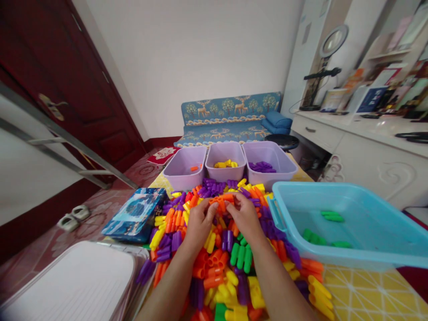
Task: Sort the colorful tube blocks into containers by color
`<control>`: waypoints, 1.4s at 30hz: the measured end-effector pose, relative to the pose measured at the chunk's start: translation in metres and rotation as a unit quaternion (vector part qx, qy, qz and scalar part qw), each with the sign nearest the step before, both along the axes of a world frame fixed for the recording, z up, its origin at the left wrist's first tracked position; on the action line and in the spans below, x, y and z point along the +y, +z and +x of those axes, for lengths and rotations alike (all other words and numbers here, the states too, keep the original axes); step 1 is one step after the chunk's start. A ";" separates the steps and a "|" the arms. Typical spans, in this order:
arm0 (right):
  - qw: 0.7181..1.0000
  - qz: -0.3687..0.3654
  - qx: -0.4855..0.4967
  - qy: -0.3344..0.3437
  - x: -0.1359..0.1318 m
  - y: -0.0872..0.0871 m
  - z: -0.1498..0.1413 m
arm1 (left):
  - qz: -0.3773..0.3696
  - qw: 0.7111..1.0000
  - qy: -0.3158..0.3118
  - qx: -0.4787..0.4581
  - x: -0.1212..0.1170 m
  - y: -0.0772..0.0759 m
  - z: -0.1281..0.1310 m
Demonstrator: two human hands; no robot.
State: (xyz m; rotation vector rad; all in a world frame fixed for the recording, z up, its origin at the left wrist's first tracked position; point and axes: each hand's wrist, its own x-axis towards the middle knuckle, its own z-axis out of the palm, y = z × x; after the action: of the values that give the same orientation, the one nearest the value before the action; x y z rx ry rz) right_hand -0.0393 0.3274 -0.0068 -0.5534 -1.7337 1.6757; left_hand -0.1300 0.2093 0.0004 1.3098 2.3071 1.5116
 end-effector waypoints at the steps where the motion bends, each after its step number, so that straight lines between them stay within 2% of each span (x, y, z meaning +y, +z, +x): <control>1: 1.000 -0.006 0.001 0.004 -0.001 0.001 0.000 | -0.003 1.000 0.006 0.002 0.000 -0.001 0.000; 18: 1.000 -0.006 -0.013 0.011 -0.006 0.009 0.003 | 0.009 1.000 0.015 0.003 -0.001 -0.002 0.001; 37: 1.000 -0.010 -0.007 0.009 -0.006 0.007 0.002 | 0.012 1.000 0.017 0.005 -0.003 0.001 0.003; 42: 1.000 -0.009 -0.006 0.009 -0.006 0.005 0.001 | 0.047 0.999 0.017 -0.008 -0.003 0.003 0.002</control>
State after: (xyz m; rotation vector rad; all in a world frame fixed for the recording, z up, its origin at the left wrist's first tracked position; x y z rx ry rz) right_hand -0.0382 0.3217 -0.0021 -0.5583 -1.7385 1.7041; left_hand -0.1285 0.2061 0.0033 1.2800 2.2858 1.6535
